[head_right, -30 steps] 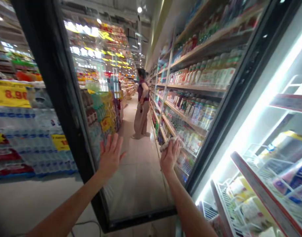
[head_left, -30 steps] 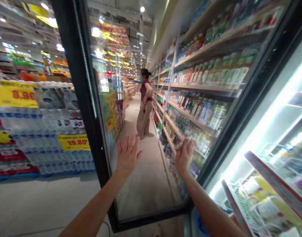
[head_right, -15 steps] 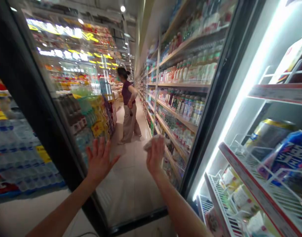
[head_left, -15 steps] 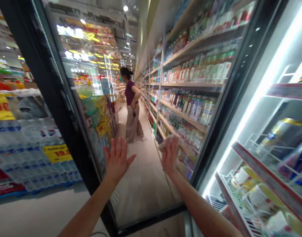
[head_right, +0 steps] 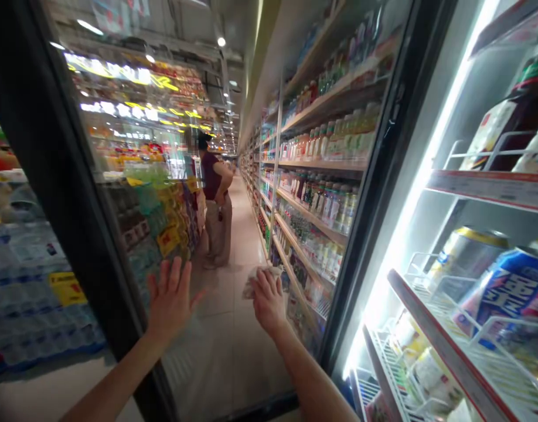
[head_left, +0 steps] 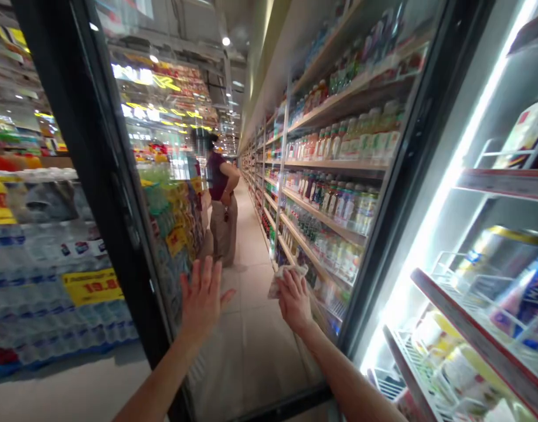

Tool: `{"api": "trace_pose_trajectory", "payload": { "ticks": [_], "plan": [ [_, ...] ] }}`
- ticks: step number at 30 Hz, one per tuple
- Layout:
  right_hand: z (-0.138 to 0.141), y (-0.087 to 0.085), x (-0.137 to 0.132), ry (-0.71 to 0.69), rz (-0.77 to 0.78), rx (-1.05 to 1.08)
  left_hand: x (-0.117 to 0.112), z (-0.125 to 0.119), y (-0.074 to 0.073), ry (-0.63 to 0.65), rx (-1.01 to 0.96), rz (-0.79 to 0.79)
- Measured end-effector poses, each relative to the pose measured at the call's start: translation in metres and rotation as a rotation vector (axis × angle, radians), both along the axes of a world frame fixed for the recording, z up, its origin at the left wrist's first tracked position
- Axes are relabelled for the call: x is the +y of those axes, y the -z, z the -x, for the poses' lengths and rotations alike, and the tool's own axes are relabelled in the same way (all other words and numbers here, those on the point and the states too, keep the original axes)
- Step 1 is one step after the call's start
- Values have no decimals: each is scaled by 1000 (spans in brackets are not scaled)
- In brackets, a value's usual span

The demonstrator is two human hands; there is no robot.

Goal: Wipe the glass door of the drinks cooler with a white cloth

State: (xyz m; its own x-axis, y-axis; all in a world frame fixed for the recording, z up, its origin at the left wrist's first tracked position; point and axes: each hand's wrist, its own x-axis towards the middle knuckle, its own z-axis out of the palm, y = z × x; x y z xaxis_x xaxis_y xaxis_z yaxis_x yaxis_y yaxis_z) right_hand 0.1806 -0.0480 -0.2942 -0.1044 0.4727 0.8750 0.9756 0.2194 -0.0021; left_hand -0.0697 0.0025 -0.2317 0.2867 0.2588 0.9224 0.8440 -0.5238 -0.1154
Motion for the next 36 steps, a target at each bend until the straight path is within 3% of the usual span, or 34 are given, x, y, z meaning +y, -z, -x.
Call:
{"api": "trace_pose_trajectory", "payload": {
  "ticks": [4,6,8,11,13,17,19,23,25,29,31,33,36],
  "plan": [
    [-40,-22,4,239,-227,298,0,0,-1,-13,11,11],
    [-46,-33,11,312,-323,414,0,-1,-2,-17,13,14],
    [-30,-36,15,245,-266,317,0,-1,-2,-23,13,17],
    [2,-33,14,27,-61,-40,2,-1,-2,-29,13,11],
    [3,-38,12,-26,-24,-156,3,0,-2,-31,16,3],
    [-25,-63,18,182,-285,194,4,-1,-1,-57,31,21],
    [-27,-69,21,231,-353,319,4,-2,0,-80,34,22],
    [1,-55,18,23,-139,-39,5,-3,0,-109,45,-18],
    [7,-57,17,-39,-93,-180,5,-3,0,-110,51,-36],
    [1,-90,25,101,-256,37,6,-2,1,-105,49,-18],
    [4,-98,32,131,-291,88,6,-2,2,-102,48,-1],
    [13,-85,33,79,-229,-30,7,-1,4,-100,54,17],
    [19,-47,23,-4,-115,-250,10,1,5,-101,52,47]
  ]
}}
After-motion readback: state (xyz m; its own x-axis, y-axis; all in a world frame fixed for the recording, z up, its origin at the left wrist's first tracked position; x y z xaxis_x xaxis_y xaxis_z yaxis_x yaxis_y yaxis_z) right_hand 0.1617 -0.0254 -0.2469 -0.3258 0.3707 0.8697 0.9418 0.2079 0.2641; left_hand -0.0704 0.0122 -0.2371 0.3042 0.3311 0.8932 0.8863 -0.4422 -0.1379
